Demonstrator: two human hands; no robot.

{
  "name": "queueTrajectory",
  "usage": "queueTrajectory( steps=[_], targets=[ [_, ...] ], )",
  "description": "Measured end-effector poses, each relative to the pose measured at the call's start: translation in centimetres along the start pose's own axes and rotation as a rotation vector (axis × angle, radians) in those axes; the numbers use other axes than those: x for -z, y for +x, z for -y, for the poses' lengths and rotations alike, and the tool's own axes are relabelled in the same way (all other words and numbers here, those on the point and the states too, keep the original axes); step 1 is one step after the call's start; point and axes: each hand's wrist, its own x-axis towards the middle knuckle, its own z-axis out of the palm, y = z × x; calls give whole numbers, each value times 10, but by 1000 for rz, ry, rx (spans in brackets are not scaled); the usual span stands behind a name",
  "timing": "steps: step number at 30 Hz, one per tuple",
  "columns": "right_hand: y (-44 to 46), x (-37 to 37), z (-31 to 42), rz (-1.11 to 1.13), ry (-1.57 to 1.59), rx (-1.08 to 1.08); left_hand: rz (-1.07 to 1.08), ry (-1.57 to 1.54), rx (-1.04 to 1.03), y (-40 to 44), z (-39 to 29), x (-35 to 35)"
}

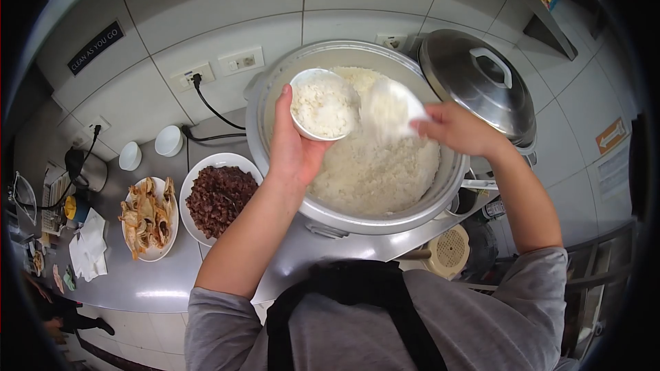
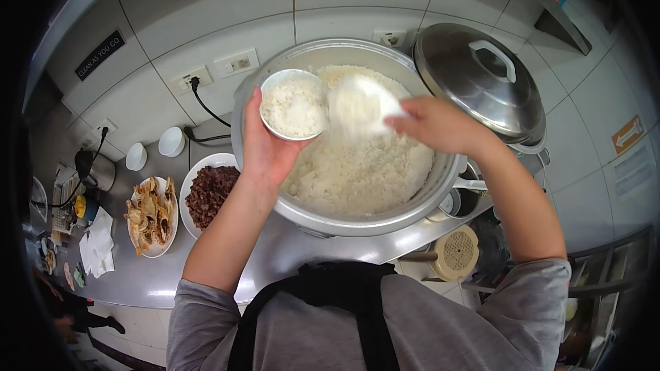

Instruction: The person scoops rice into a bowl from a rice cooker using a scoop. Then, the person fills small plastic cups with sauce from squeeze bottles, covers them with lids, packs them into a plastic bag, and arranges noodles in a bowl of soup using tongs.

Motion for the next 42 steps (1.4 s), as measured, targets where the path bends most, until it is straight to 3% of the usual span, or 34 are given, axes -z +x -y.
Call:
queueTrajectory(
  steps=[1,2,4,9,14,17,21,23,30,32,33,36,40,41,42],
  targets=[
    [-2,5,9,-231,-33,34,13,8,20,0,0,0],
    [2,-3,14,-237,-37,38,19,9,14,0,1,-1],
    [17,-41,20,-664,-314,160,17,42,71,-1,0,-2],
    [24,-107,45,-596,-500,263,-17,75,80,0,-1,1],
    [6,-53,55,-698,-704,332,-21,80,89,0,1,-2],
    [6,-60,50,-710,-1010,410,47,107,98,-4,-1,-3],
    [-4,-41,54,-675,-933,416,73,25,120,-5,-3,-3],
    [-1,-31,51,-652,-523,312,49,4,112,-6,-4,-5],
    [11,-59,54,-713,-626,307,98,-19,60,-6,-2,2],
    [21,-49,34,-796,-23,482,94,8,22,-8,-2,1],
    [6,-43,45,-650,81,290,95,5,16,-11,-1,0],
    [15,-67,37,-735,-151,340,74,-9,4,-18,6,-4],
    [-4,-64,69,-672,-505,259,34,-47,-76,-24,19,-11],
    [1,-60,63,-672,-503,264,33,-45,-79,-24,20,-11],
    [10,-53,51,-701,-274,370,26,-68,-125,-23,21,-9]
  ],
)
